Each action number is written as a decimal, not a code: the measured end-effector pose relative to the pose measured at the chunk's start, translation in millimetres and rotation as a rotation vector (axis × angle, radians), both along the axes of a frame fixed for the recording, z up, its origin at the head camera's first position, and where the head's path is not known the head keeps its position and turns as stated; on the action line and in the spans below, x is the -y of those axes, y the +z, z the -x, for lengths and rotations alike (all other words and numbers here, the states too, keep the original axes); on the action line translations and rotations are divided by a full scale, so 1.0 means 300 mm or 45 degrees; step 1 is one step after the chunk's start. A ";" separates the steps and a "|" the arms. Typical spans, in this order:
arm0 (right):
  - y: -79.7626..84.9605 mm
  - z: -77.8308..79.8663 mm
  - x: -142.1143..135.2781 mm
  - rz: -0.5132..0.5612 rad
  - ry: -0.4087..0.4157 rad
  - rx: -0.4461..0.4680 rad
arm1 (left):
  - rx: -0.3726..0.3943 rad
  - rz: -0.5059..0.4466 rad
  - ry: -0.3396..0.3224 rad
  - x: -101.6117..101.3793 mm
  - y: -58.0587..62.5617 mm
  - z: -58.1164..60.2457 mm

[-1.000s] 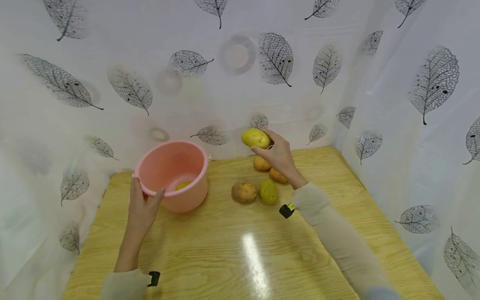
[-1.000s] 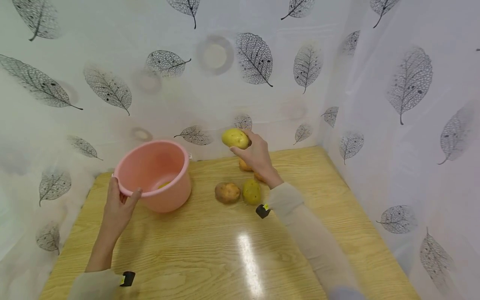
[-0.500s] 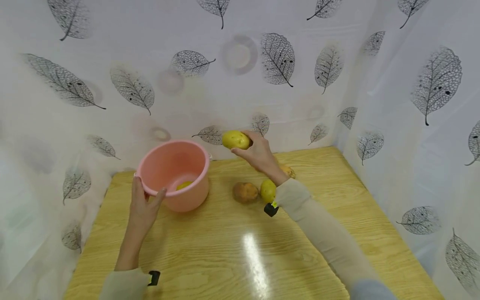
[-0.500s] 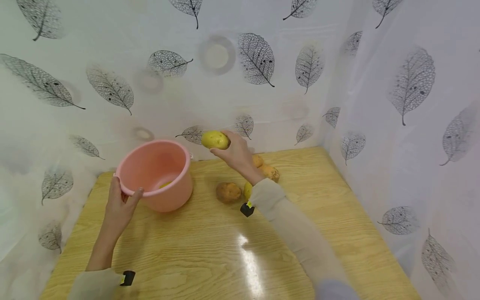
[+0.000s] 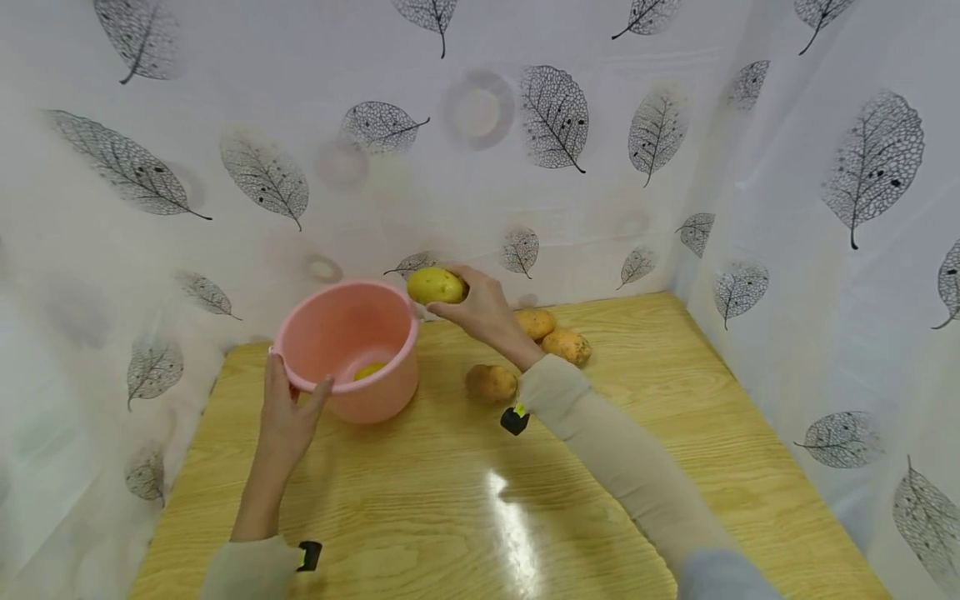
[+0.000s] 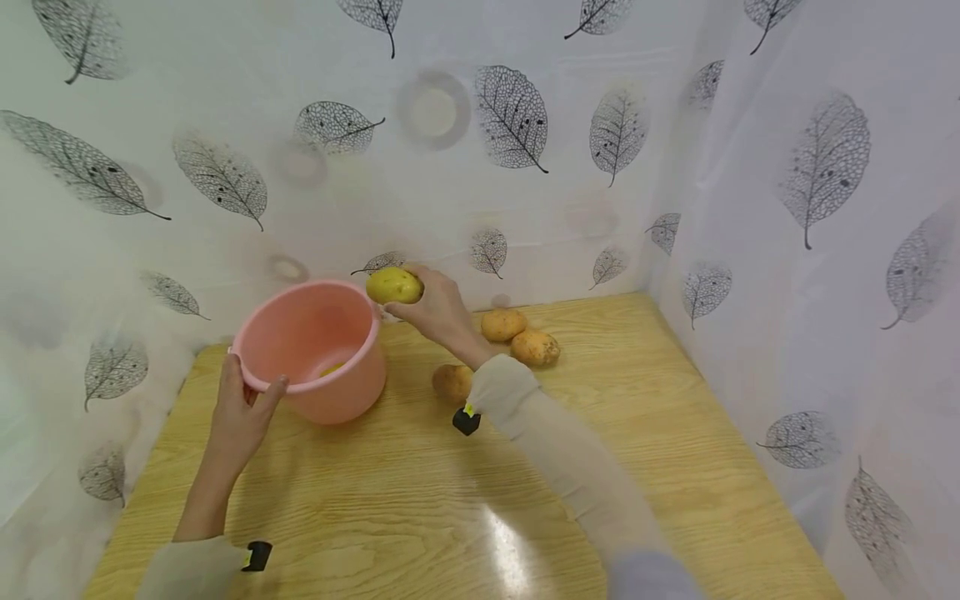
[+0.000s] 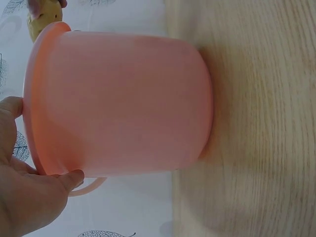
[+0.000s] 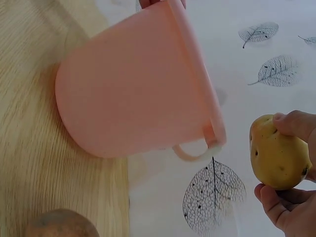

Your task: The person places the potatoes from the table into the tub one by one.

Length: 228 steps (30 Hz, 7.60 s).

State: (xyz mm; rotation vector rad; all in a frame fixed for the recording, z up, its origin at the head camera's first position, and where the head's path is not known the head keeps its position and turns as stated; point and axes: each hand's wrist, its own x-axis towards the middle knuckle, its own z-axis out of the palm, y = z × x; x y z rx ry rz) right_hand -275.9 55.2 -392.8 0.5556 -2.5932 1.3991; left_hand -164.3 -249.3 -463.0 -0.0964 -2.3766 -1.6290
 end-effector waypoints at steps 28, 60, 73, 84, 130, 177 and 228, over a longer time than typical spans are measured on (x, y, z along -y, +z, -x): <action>-0.011 -0.014 0.300 -0.172 0.176 -0.015 | 0.035 0.032 -0.010 0.000 0.022 -0.019; -0.060 -0.051 0.457 -0.475 0.314 0.055 | 0.022 -0.055 -0.022 -0.001 0.003 -0.002; -0.060 -0.050 0.458 -0.647 0.398 0.029 | 0.056 -0.050 -0.012 -0.005 0.010 -0.009; -0.051 -0.052 0.397 -0.291 0.546 -0.115 | -0.060 -0.082 -0.050 -0.002 -0.001 -0.001; -0.035 -0.067 -0.337 -0.056 0.069 -0.027 | -0.063 -0.051 -0.027 -0.008 0.004 -0.002; -0.366 -0.038 -0.686 -0.386 -0.157 0.196 | -0.026 -0.053 -0.009 -0.005 -0.004 -0.007; -0.534 -0.031 -0.692 -0.300 -0.200 0.303 | 0.058 -0.011 0.016 -0.002 -0.007 -0.009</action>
